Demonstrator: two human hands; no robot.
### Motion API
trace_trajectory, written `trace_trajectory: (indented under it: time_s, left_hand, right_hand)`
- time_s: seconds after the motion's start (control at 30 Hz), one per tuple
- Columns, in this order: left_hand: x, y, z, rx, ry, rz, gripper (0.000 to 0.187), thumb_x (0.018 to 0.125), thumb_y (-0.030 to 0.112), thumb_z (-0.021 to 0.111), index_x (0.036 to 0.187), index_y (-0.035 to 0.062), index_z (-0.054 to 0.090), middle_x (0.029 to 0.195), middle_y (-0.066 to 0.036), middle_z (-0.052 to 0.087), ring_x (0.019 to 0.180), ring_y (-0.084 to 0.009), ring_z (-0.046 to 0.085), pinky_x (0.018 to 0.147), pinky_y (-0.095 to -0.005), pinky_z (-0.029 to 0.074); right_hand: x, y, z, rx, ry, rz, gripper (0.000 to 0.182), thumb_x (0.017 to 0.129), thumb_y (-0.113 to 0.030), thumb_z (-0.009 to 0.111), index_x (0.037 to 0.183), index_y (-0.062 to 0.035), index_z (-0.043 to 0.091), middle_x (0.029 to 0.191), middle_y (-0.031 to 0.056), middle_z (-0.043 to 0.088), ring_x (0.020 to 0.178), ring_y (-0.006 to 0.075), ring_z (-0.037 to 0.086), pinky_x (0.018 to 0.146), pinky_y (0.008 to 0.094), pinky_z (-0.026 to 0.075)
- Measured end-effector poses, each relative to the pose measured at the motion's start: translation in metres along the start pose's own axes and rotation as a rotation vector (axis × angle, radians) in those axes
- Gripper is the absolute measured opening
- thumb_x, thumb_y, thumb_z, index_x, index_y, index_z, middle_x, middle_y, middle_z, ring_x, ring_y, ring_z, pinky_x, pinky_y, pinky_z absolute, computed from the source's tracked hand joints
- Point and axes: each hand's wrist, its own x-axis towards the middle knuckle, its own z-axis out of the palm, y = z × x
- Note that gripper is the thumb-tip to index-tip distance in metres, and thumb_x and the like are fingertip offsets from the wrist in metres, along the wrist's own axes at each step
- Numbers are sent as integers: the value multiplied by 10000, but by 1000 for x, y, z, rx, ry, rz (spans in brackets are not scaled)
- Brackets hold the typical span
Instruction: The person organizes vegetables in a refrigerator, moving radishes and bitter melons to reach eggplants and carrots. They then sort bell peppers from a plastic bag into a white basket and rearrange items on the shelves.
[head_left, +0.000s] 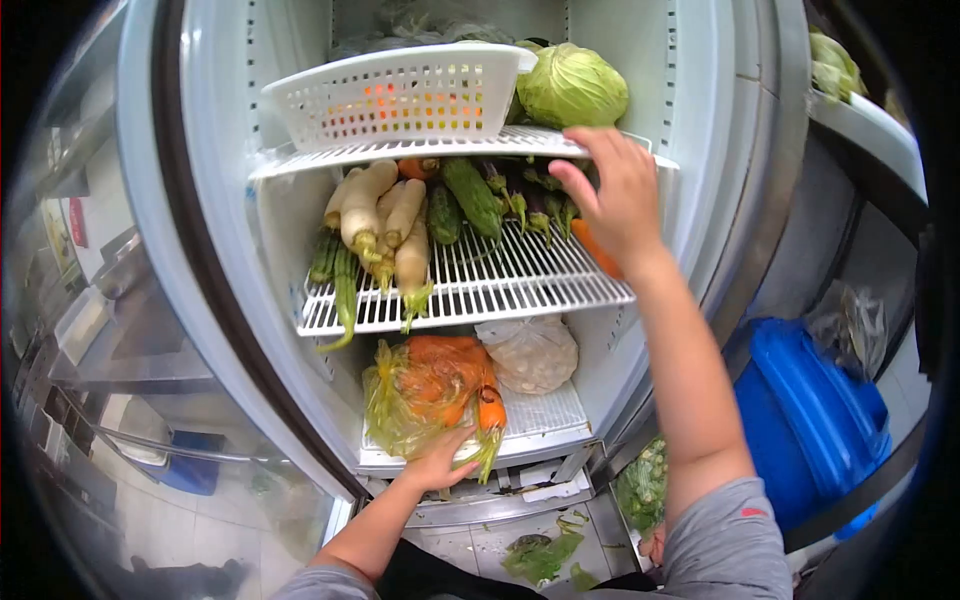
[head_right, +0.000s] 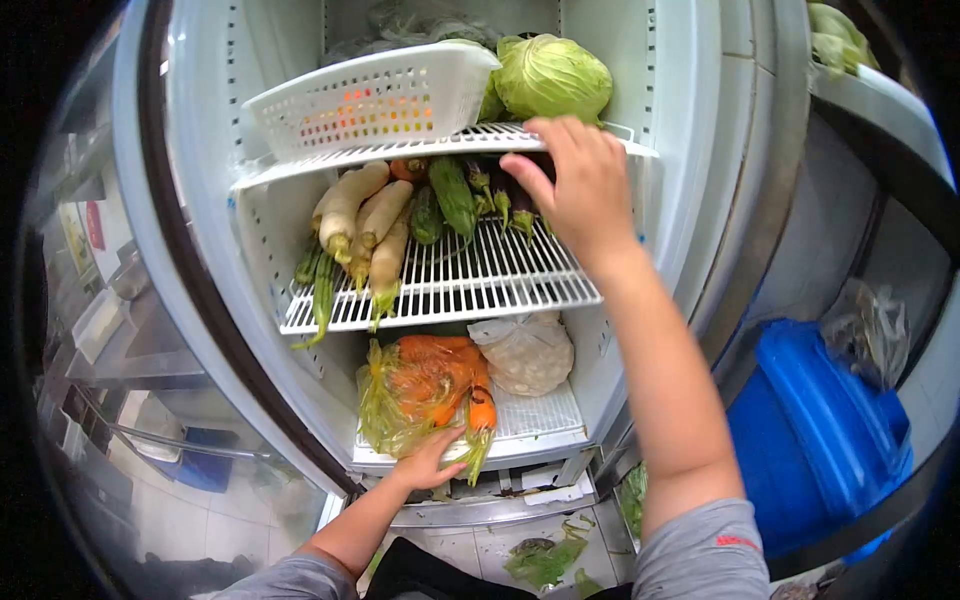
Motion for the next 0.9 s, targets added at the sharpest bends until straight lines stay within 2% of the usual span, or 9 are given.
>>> trace_trajectory:
  time_s: [0.2, 0.3, 0.33, 0.5, 0.6, 0.67, 0.73, 0.8, 0.9]
  left_hand:
    - [10, 10, -12, -25, -124, -110, 768, 866, 356, 686, 1463, 19, 340, 1410, -257, 455, 1313, -389, 442, 1117, -438, 342]
    - [12, 27, -19, 102, -149, -136, 792, 852, 362, 695, 1465, 21, 326, 1418, -257, 440, 1304, -401, 444, 1117, -442, 344]
    - [10, 41, -18, 73, -60, -101, 772, 841, 321, 708, 1459, 42, 339, 1407, -234, 453, 1291, -406, 451, 1103, -449, 361]
    - [3, 146, -26, 13, 90, -101, 744, 808, 243, 736, 1435, 53, 383, 1376, -201, 467, 1280, -409, 453, 1092, -454, 378]
    - [12, 222, -72, -132, 121, -59, 700, 766, 190, 768, 1375, 52, 453, 1333, -191, 497, 1254, -368, 479, 1070, -446, 385]
    - [41, 245, -124, 65, 468, 153, 594, 721, 121, 758, 1267, 69, 530, 1267, -171, 521, 1188, -336, 511, 988, -438, 428]
    - [82, 255, -200, 262, 788, 225, 528, 700, 67, 719, 1200, 81, 549, 1217, -167, 529, 1139, -329, 525, 926, -429, 445]
    - [114, 257, -279, 415, 957, 209, 540, 695, 37, 689, 1208, 67, 524, 1208, -178, 507, 1150, -360, 508, 990, -462, 414]
    - [159, 255, -371, 602, 946, 52, 609, 750, 122, 757, 1294, 78, 487, 1396, -219, 405, 1295, -418, 393, 1074, -520, 333]
  right_hand:
    - [-2, -3, 28, -2, 203, 106, 333, 872, -469, 652, 953, -148, 682, 841, 3, 614, 811, 209, 567, 824, 361, 349]
    - [-1, -6, 24, 21, 150, 172, 340, 877, -464, 651, 972, -140, 690, 873, 0, 634, 837, 199, 568, 865, 352, 341]
    - [-1, -6, 19, 19, 98, 183, 330, 883, -447, 648, 1002, -143, 695, 914, 11, 637, 863, 204, 572, 877, 352, 340]
    - [10, -11, -5, 76, -114, 264, 281, 814, -263, 704, 1064, -135, 696, 1018, 38, 655, 949, 225, 596, 924, 372, 359]
    - [16, -14, -12, 140, -163, 341, 263, 813, -237, 696, 1055, -134, 697, 1026, 39, 658, 986, 233, 604, 932, 373, 361]
    - [20, -16, -15, 159, -191, 363, 273, 815, -212, 687, 1076, -132, 686, 1052, 42, 654, 1026, 234, 600, 940, 384, 363]
    - [23, -18, -20, 149, -248, 386, 299, 817, -193, 678, 1108, -127, 668, 1095, 50, 648, 1054, 235, 589, 954, 398, 361]
    - [24, -18, -27, 167, -303, 401, 354, 820, -171, 663, 1168, -121, 632, 1162, 66, 630, 1120, 243, 575, 1001, 422, 352]
    - [32, -17, -40, 188, -478, 401, 455, 811, -147, 655, 1256, -112, 567, 1238, 84, 597, 1229, 259, 535, 1083, 458, 322]
